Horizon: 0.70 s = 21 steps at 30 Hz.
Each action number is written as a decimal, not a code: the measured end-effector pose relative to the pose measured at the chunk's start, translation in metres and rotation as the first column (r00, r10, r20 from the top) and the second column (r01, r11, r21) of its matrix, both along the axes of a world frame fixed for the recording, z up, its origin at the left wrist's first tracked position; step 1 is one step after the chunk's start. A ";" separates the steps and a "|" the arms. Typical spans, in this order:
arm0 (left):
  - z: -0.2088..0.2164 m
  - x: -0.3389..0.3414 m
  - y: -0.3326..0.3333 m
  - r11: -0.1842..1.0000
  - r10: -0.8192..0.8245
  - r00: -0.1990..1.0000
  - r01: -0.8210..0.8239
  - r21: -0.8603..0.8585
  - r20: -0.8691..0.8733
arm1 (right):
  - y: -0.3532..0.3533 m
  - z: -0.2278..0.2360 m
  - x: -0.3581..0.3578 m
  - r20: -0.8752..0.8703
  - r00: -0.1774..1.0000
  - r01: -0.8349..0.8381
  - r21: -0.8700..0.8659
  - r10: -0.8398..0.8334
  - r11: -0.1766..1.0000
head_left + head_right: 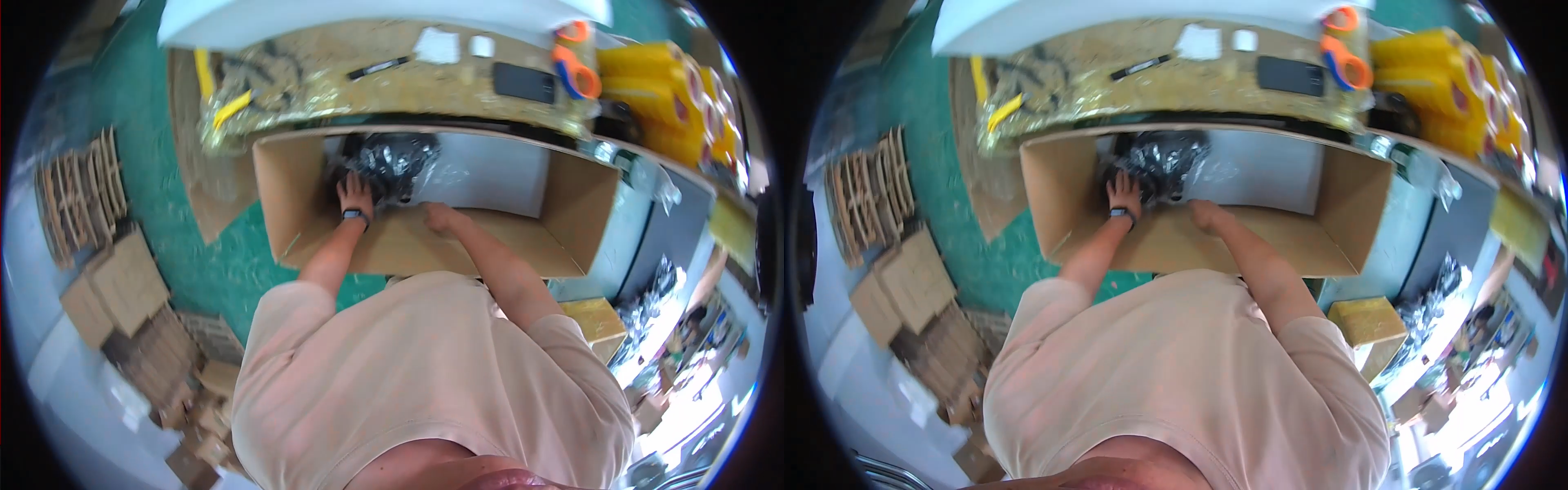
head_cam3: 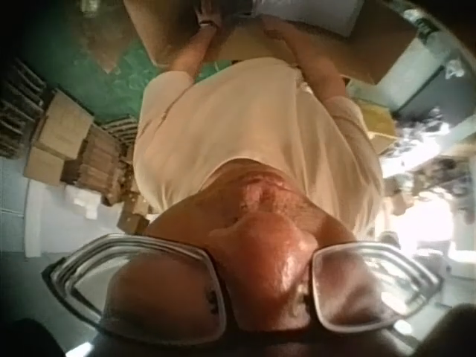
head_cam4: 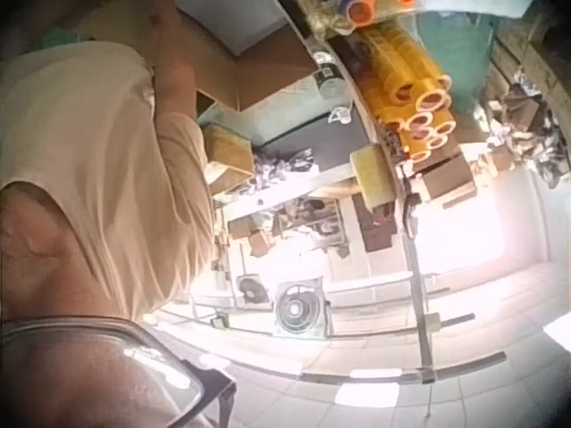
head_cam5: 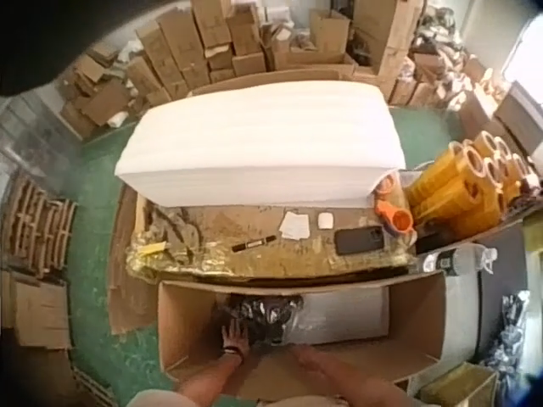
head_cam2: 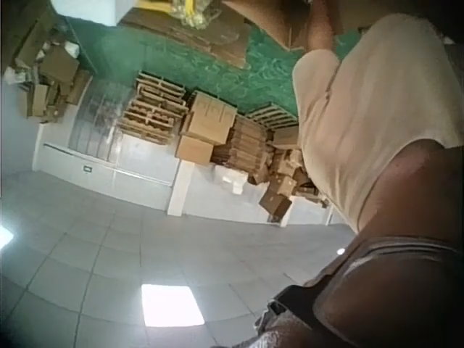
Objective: Packing bicycle seats into plastic bags and placing them into cardboard shipping boxes.
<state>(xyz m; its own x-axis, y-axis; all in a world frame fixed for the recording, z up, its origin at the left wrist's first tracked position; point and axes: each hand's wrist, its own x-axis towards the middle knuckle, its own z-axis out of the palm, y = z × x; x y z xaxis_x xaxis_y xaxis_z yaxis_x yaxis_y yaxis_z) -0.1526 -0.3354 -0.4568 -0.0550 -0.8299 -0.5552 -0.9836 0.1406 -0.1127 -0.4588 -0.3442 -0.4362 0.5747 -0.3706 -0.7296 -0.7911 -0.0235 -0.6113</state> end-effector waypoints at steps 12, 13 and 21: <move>0.113 -0.216 0.003 0.944 -0.051 0.877 0.198 0.263 -0.477 | 0.108 0.329 -0.506 0.567 -0.083 0.958 0.273 -0.820 0.092; 0.132 -0.250 0.001 0.941 -0.073 0.875 0.219 0.258 -0.479 | 0.149 0.340 -0.568 0.455 -0.081 0.989 -0.073 -0.887 -0.127; 0.286 -0.487 0.022 0.941 -0.267 0.755 0.339 0.008 -0.599 | 0.522 0.336 -0.822 -0.087 -0.835 0.239 -0.947 -0.544 -0.214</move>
<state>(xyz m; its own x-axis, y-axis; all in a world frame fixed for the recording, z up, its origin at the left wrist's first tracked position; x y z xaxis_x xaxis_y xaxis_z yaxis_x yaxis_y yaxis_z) -0.6393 -0.3135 -0.1711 -0.6344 -0.6502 -0.4179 -0.7581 0.4180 0.5006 -1.2807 0.1777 -0.0997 -0.9302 0.3591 0.0757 0.3516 0.9311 -0.0974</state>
